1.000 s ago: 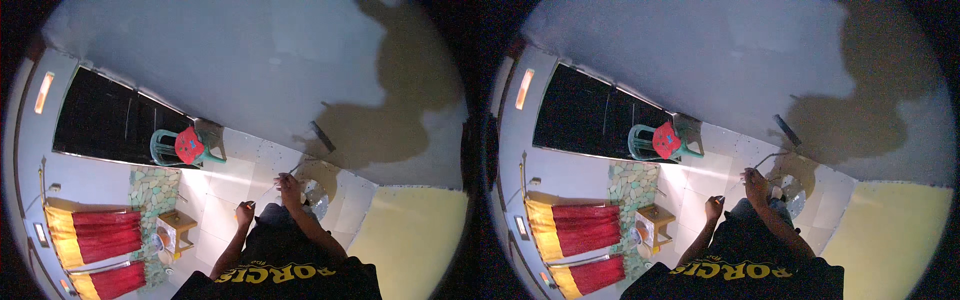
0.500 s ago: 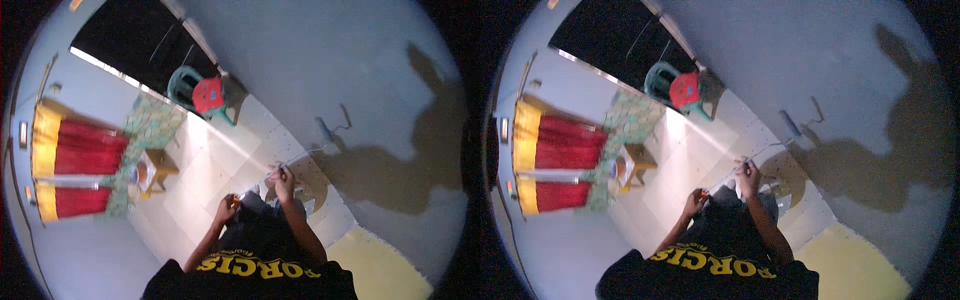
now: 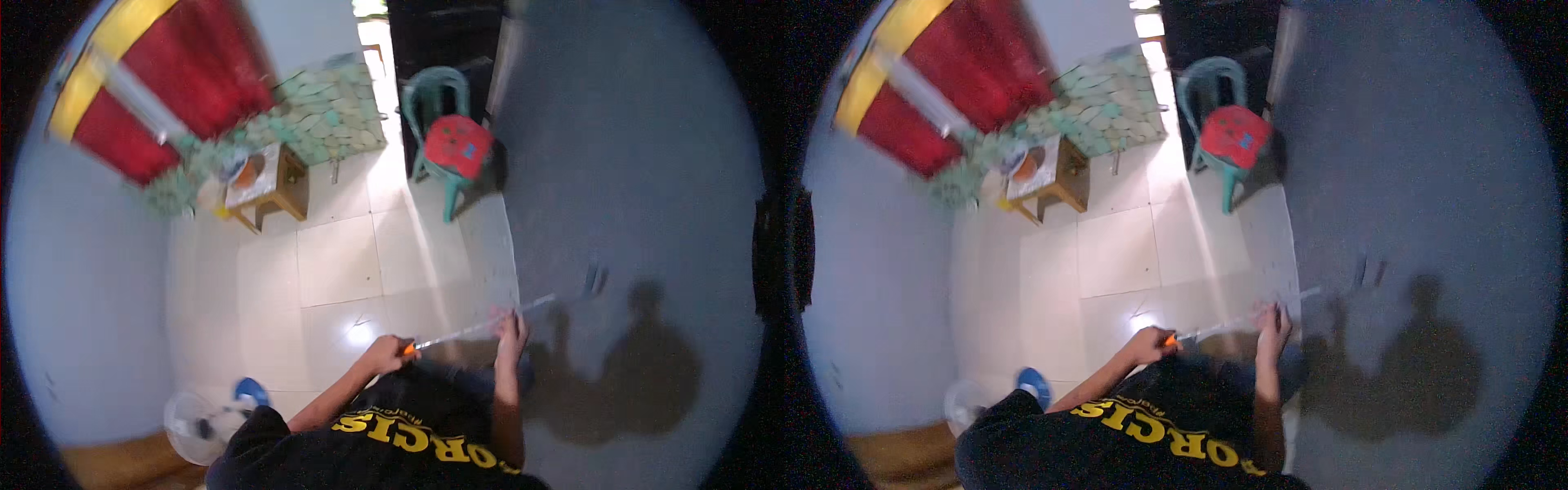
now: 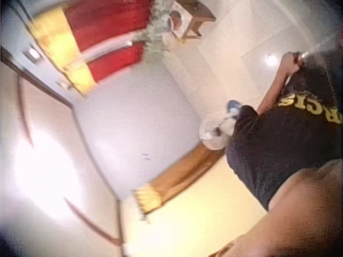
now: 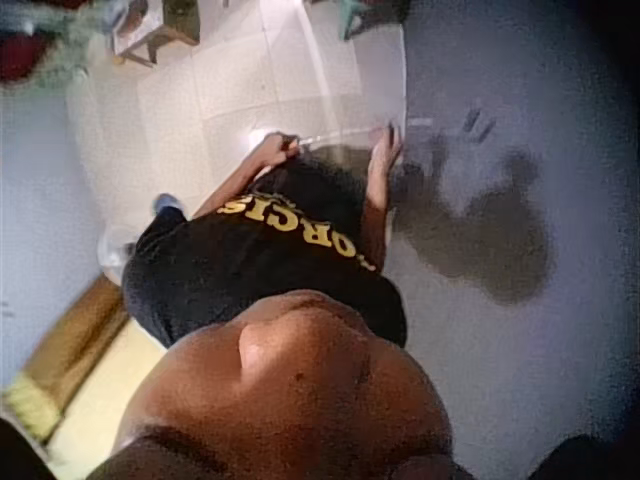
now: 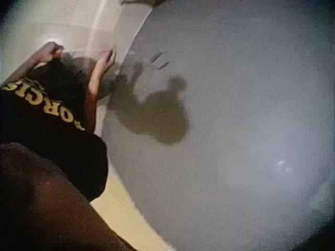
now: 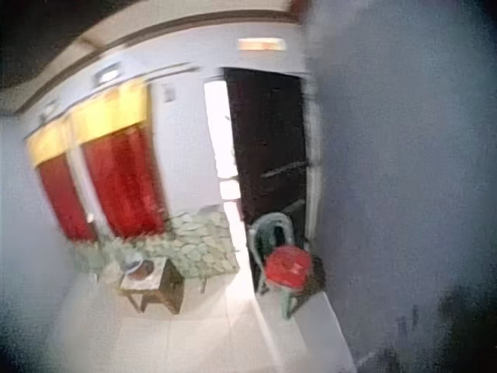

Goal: Applying gray paint to a ceiling using a paint roller.

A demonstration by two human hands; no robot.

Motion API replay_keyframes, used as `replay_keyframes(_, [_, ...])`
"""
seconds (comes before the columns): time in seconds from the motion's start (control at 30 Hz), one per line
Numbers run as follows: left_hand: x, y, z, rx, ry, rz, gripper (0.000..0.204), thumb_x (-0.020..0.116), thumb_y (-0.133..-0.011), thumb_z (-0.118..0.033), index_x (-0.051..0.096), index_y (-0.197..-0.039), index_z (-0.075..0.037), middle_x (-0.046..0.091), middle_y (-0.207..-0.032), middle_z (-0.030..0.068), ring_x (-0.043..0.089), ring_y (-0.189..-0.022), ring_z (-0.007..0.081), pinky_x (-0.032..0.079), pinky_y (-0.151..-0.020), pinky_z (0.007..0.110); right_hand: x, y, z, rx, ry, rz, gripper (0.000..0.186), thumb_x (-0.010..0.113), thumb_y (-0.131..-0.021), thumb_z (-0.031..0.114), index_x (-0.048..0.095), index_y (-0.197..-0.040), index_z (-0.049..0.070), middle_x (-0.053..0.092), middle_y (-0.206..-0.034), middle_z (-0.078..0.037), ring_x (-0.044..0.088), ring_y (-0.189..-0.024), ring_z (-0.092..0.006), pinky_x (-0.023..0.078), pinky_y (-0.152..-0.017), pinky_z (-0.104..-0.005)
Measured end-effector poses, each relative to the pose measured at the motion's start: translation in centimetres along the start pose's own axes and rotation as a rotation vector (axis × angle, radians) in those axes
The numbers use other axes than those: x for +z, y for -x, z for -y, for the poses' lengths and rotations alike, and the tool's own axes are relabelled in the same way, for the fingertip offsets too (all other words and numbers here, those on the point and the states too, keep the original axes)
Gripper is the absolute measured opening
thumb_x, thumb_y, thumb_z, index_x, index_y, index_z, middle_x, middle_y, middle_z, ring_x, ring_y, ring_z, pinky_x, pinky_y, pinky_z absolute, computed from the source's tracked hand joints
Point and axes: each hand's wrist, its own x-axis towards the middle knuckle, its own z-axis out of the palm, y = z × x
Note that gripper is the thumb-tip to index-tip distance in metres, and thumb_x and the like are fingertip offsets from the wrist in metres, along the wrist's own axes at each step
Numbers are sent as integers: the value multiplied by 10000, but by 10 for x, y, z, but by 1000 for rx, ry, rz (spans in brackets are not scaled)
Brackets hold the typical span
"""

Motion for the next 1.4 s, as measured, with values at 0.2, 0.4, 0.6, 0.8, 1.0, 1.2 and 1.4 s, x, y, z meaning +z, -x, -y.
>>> replay_keyframes(0.2, [9,28,127,-213,282,-213,378,638,-854,-417,666,-887,-42,638,-758,221,633,-747,398,476,-672,484,101,-27,-174,50,265,305,414,567,-977,225,522,-1347,45,635,-1189,-79,600,-999,-163,488,-864,-302])
replay_keyframes(0.4, [-11,114,154,-455,614,-558,355,696,-849,-354,665,-908,-6,610,-661,195,602,-601,244,459,-590,398,223,13,-159,153,560,936,365,555,-984,183,572,-1296,-6,628,-1226,-69,574,-1044,-129,458,-902,-275])
replay_keyframes(0.6, [-108,80,184,-580,685,-754,469,655,-872,-400,611,-783,59,588,-660,235,584,-590,328,449,-588,424,338,-1,-123,90,683,1108,299,564,-977,177,655,-1150,-49,709,-1072,-112,622,-1022,-168,454,-949,-313])
replay_keyframes(0.8, [-202,34,244,-670,1086,-737,405,637,-905,-398,622,-810,-5,557,-563,92,546,-462,173,438,-457,340,445,-69,-129,87,564,942,260,593,-964,181,666,-974,-68,692,-774,-81,637,-755,-137,481,-772,-262])
replay_keyframes(1.0, [-320,38,332,-708,1065,-721,368,630,-924,-369,607,-808,-20,511,-549,7,482,-447,105,385,-430,285,612,-115,-198,246,482,893,337,596,-968,207,569,-711,-9,545,-596,-13,555,-602,-98,431,-582,-259])
replay_keyframes(1.2, [-419,95,383,-720,990,-798,320,613,-941,-312,594,-806,-22,516,-572,7,486,-510,94,389,-488,280,829,-53,-185,-484,571,1294,238,629,-834,44,617,-1071,59,617,-994,-152,654,-834,-294,530,-746,-376])
replay_keyframes(1.4, [-493,120,457,-685,1096,-924,235,595,-939,-233,608,-870,-9,551,-650,-4,509,-578,84,403,-530,259,966,-12,-174,-791,783,1641,405,651,-795,46,598,-1195,86,485,-1283,-113,547,-1131,-303,512,-892,-388])
